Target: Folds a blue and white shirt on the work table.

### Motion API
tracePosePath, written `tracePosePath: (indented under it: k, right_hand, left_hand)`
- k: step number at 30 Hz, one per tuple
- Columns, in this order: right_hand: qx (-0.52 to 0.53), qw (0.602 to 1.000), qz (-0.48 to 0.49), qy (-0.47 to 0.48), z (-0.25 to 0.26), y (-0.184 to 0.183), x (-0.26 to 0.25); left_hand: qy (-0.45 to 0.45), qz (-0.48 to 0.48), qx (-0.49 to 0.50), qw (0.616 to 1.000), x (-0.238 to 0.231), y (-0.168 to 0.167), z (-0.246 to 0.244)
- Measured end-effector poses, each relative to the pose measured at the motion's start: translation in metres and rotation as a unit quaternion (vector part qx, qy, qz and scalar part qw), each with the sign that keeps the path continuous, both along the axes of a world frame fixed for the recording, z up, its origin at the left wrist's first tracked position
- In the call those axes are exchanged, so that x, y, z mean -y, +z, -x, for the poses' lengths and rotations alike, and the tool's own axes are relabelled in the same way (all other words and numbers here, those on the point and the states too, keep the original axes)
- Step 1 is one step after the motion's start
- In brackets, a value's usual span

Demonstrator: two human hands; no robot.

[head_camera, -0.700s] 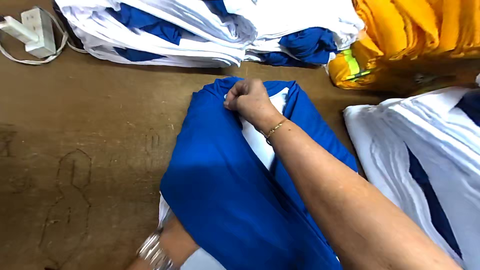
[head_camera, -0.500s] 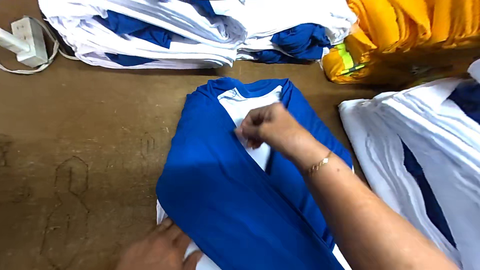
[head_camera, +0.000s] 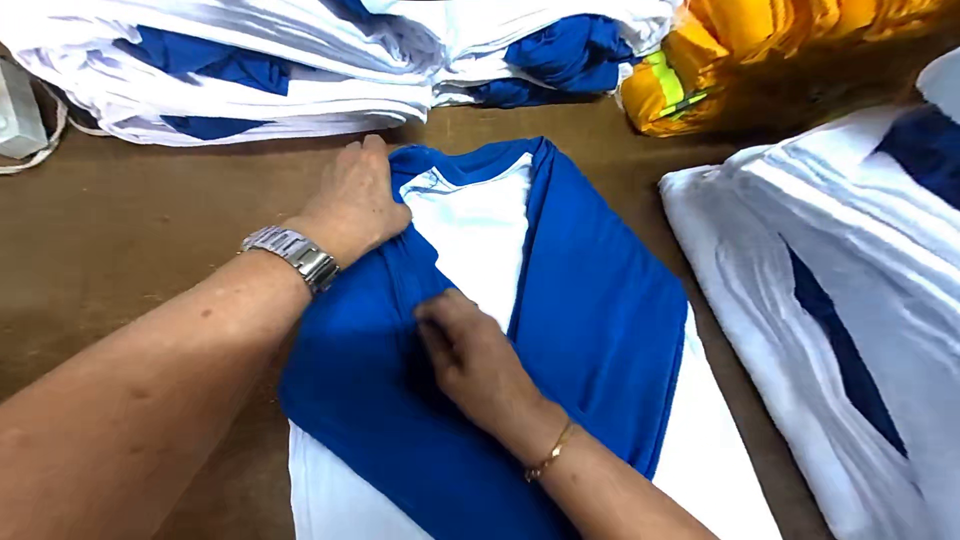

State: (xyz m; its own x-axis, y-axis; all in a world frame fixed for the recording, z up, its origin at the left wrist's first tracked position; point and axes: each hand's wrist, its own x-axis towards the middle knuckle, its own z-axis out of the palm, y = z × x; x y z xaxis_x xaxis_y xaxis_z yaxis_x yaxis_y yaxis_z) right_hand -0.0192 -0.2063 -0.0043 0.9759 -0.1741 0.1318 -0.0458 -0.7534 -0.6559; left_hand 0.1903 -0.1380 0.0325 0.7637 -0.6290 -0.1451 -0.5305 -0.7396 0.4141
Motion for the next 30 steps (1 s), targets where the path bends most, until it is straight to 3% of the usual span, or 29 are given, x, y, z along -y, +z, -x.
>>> tracePosePath:
  k: [4,7,9,12,15,21,24,27,30]
  right_hand:
    - [-0.082,0.986,-0.066,-0.131,-0.014,-0.005,0.031]
    - [-0.185,0.967,-0.116,-0.130,-0.026,-0.001,0.039]
    - [-0.195,0.962,-0.152,-0.119,-0.028,-0.001,0.044]
    - [-0.156,0.965,-0.195,-0.081,-0.019,0.002,0.052]
    - [-0.182,0.956,-0.219,-0.075,-0.004,0.006,0.052]
    - [-0.203,0.969,-0.079,-0.114,0.021,0.010,0.049]
    - [-0.116,0.982,-0.066,-0.136,0.041,0.012,0.052]
    - [0.026,0.995,-0.015,-0.097,0.080,0.050,0.067]
    - [0.065,0.984,0.094,-0.139,0.152,0.069,0.078]
  left_hand:
    - [-0.008,0.086,-0.039,0.995,-0.021,0.000,-0.010]
    - [-0.003,0.166,-0.080,0.983,-0.036,-0.005,-0.014]
    - [-0.039,0.178,-0.068,0.981,-0.038,-0.006,-0.014]
    - [-0.112,0.111,-0.025,0.987,-0.030,-0.005,-0.020]
    - [-0.087,0.011,-0.048,0.995,-0.012,0.001,-0.023]
    - [0.000,-0.037,0.028,0.999,0.006,-0.013,-0.036]
    - [0.043,-0.015,0.023,0.999,0.008,-0.023,-0.040]
    - [0.063,0.070,0.028,0.995,-0.003,-0.009,-0.033]
    - [-0.015,0.184,0.119,0.976,-0.023,0.008,0.001]
